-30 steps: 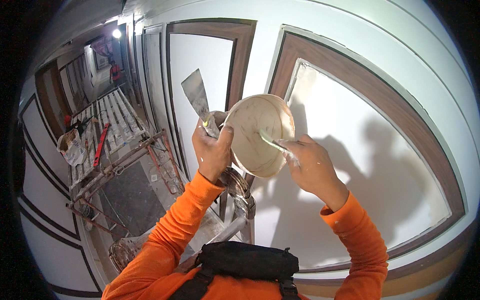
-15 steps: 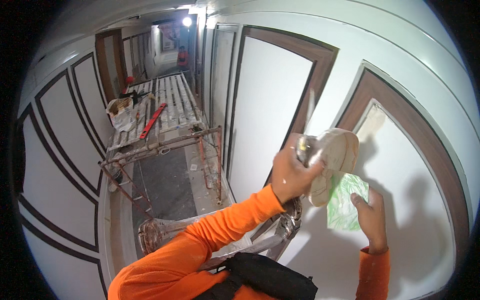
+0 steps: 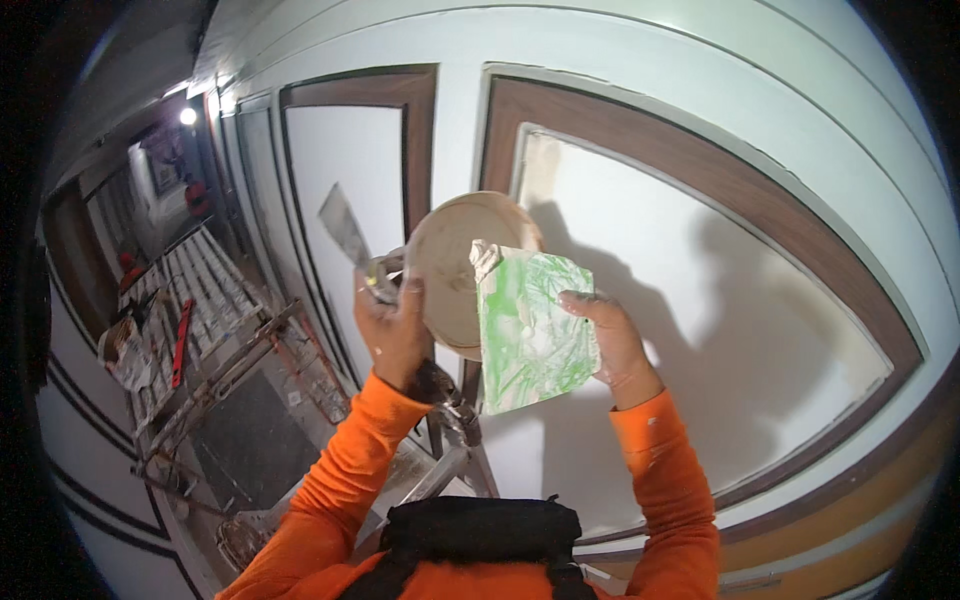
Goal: The person applies wall filler to the trim and wall surfaces around a door frame using a putty knife and a flexible applicator. The person scoops filler from a container onto the tools and wipes it across the gaps and surfaces multiple times.
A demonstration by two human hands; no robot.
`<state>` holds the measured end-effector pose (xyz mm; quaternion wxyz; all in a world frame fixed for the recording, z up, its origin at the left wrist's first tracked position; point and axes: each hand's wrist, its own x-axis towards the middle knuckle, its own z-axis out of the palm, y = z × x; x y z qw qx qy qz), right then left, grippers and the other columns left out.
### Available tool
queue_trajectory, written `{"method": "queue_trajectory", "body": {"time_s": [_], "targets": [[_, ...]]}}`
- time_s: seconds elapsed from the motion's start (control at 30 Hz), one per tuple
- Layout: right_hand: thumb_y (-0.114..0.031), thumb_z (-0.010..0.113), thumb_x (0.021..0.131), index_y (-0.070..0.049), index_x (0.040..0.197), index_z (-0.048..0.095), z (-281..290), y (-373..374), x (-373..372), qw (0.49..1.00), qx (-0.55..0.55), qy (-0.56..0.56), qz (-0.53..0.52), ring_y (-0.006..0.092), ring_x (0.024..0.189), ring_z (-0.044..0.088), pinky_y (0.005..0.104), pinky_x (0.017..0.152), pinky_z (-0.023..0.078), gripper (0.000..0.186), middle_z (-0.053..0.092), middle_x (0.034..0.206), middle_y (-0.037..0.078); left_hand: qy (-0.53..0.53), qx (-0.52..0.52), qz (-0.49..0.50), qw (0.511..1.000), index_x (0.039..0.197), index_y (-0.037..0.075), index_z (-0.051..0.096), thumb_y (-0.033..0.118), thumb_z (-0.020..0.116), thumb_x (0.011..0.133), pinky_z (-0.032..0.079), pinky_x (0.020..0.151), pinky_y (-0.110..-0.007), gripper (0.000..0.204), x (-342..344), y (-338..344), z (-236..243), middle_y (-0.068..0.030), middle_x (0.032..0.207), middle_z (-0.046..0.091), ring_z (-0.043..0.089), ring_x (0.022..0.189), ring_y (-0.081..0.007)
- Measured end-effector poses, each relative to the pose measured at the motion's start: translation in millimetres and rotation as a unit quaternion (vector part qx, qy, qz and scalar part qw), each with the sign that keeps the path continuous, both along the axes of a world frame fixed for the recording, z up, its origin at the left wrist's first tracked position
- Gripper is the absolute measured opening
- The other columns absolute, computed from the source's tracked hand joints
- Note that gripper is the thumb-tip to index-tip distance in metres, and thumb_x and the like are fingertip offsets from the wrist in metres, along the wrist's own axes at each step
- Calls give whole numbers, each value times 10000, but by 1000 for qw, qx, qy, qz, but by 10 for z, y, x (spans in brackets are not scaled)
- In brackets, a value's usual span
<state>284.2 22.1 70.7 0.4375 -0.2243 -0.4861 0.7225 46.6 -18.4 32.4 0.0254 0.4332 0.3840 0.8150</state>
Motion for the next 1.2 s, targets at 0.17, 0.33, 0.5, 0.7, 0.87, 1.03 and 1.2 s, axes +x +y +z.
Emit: {"method": "queue_trajectory", "body": {"time_s": [0.17, 0.33, 0.5, 0.7, 0.87, 1.03, 1.2], "targets": [[-121, 622, 890, 50, 1165, 616, -175, -165, 492, 987, 70, 37, -137, 217, 917, 677, 340, 848, 541, 324, 687, 1040, 127, -93, -64, -29, 993, 1104, -14, 627, 237, 589, 976, 525, 806, -365, 283, -515, 253, -528, -103, 1029, 647, 636, 885, -215], [-81, 572, 933, 16, 1181, 628, -320, -851, 1397, 810, 263, -141, -505, 176, 981, 620, 313, 852, 509, 273, 651, 1120, 101, -217, -38, -128, 967, 1226, 16, 598, 338, 550, 983, 501, 820, -323, 406, -1260, 323, -857, -88, 1151, 649, 630, 989, -187], [57, 544, 740, -98, 1242, 648, -222, -1020, 2305, 250, 536, -505, -629, 314, 1097, 598, 422, 984, 433, 535, 649, 1212, 125, -295, -167, -28, 940, 1307, 53, 530, 340, 539, 973, 519, 817, -330, 441, -1641, 561, -1568, -86, 1197, 617, 623, 1030, -196], [-10, 592, 810, -319, 1320, 576, -187, -577, 2752, 79, 511, -602, -608, 211, 1247, 496, 541, 1096, 251, 596, 538, 1348, 0, -153, -201, 76, 965, 1412, 64, 415, 297, 442, 1000, 488, 941, -376, 474, -1511, 577, -1899, -116, 1263, 561, 580, 1137, -248], [-95, 642, 833, -370, 1331, 552, -180, -333, 2780, 44, 515, -616, -595, 203, 1302, 442, 551, 1119, 214, 576, 485, 1390, -23, -304, -159, -13, 939, 1400, 76, 416, 317, 375, 1020, 466, 853, -355, 452, -1532, 502, -1756, -93, 1245, 548, 579, 1034, -230], [-98, 640, 840, -378, 1390, 500, -162, -116, 2826, 51, 511, -616, -597, 228, 1351, 399, 570, 1119, 217, 633, 431, 1452, 11, -215, -243, 74, 943, 1357, 72, 458, 357, 373, 1023, 436, 840, -345, 447, -1836, 604, -2045, -96, 1261, 540, 548, 1000, -217], [-43, 594, 846, -353, 1466, 423, -211, 94, 2742, 73, 439, -655, -610, 314, 1410, 336, 596, 1099, 257, 715, 344, 1538, 63, -390, -133, -85, 907, 1380, 60, 451, 390, 403, 1019, 428, 1011, -390, 491, -1681, 632, -1901, -103, 1376, 508, 535, 1209, -252]]}}
